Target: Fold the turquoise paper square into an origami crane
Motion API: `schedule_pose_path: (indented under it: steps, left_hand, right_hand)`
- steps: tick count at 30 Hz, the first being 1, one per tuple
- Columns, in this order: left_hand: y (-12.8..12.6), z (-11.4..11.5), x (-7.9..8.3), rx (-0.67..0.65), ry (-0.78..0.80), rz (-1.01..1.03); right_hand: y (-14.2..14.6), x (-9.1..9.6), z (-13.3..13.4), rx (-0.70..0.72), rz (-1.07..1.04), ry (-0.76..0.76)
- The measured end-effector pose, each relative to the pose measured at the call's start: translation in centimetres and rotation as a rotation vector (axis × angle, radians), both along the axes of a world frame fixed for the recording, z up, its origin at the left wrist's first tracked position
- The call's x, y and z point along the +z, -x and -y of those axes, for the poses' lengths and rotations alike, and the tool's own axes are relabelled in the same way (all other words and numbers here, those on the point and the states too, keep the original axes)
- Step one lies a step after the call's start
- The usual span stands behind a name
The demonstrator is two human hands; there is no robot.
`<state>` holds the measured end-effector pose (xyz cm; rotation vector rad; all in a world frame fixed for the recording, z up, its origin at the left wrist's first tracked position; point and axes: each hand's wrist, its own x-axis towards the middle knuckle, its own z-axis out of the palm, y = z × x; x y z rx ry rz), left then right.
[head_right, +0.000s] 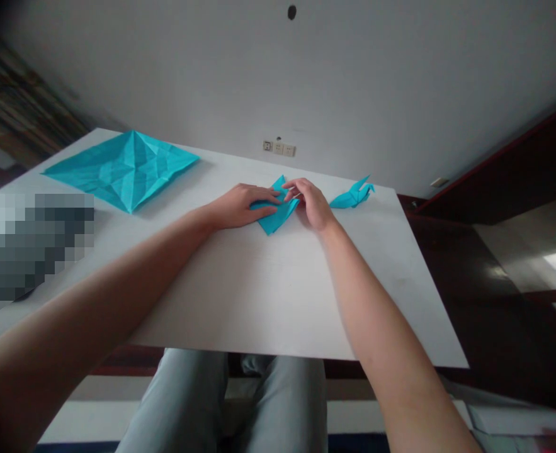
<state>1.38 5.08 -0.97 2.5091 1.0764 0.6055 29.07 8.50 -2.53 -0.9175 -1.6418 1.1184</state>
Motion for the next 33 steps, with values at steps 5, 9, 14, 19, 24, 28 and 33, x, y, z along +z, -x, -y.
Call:
schedule_pose_path:
  steps: [5, 9, 14, 19, 24, 28, 33]
  left_hand:
    - [-0.1, 0.0, -0.1, 0.101, 0.001, 0.007]
    - [-0.1, 0.2, -0.1, 0.082, -0.012, 0.008]
    - [-0.3, 0.4, 0.1, 0.064, -0.043, -0.027]
    - [-0.2, 0.4, 0.2, 0.163, -0.026, -0.09]
    - [-0.2, 0.3, 0.3, 0.187, -0.043, -0.093]
    - [-0.7, 0.5, 0.8, 0.12, -0.053, -0.068]
    - [-1.0, 1.0, 1.3, 0.149, -0.057, -0.054]
  right_hand:
    - [-0.5, -0.3, -0.2, 0.028, 0.04, -0.019]
    - [-0.5, -0.2, 0.0, 0.007, 0.18, -0.096]
    - [-0.4, 0.6, 0.8, 0.066, 0.346, -0.16]
    - [-1.0, 1.4, 1.0, 0.219, 0.382, -0.235]
    - [-1.6, 1.3, 0.7, 0.145, 0.423, -0.15]
    - [-1.2, 0.2, 0.3, 0.048, 0.375, -0.129]
    - [-0.9, -0.9, -0.1, -0.001, 0.41, -0.293]
